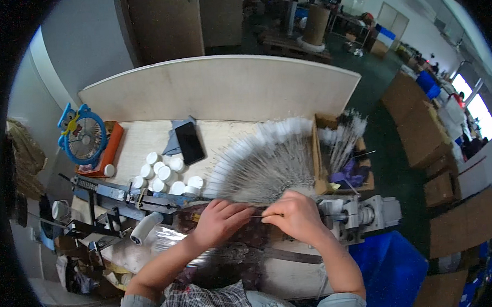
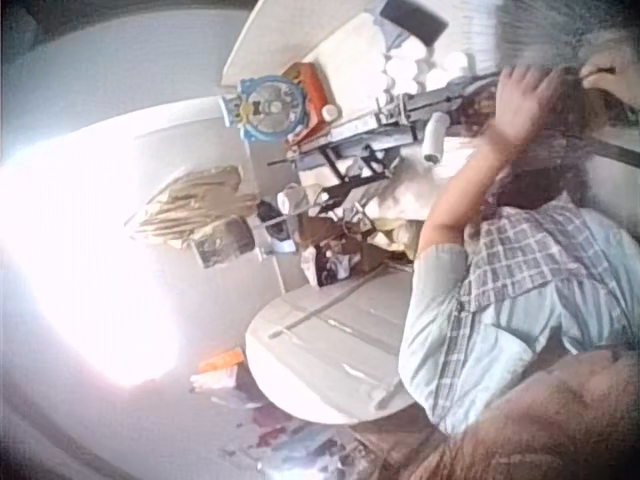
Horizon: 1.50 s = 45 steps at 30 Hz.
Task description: The person assembles wire brushes by positioning wire stems and bristle components into a table-mounted fixture, attaching small plastic caps, and securing them.
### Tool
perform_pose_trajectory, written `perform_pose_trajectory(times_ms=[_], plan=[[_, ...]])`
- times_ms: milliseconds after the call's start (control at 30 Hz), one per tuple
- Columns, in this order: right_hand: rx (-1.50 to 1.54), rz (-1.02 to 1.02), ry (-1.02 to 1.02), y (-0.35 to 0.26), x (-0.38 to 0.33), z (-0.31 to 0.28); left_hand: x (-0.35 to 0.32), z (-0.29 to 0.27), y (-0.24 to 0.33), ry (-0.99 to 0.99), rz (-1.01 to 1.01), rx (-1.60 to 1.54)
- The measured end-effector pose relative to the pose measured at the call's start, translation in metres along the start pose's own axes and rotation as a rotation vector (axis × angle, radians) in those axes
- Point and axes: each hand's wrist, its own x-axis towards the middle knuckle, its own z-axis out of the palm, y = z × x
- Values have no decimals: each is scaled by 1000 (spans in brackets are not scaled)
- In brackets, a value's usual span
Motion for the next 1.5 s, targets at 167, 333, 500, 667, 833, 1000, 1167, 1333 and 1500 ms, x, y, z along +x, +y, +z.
perform_pose_trajectory(times_ms=[167, 333, 500, 667, 833, 1000, 1167, 1333, 1500], plan=[[145, -387, 66, -39, 61, 64, -83, -39, 35, 162, -604, -443], [84, -316, 147, -69, 88, 121, -122, -75, 20, 554, -1384, -1149], [45, -272, 100, -84, 90, 123, -107, -90, 14, 607, -1137, -1683], [2, -256, 67, -85, 86, 118, -95, -67, -4, -185, -1322, -299], [13, -355, 208, -84, 63, 87, -104, -35, -3, 223, -1200, -844], [50, -234, -86, -53, 13, 108, -97, -13, 15, 504, -1087, -1029], [49, -206, 49, -30, 50, 170, -100, -45, -4, 10, -1095, -650], [92, -317, -21, -43, 35, 135, -196, -64, -32, 769, -1364, -1173], [71, -236, -113, -48, 33, 128, -266, -117, -39, 1191, -1541, -1337]])
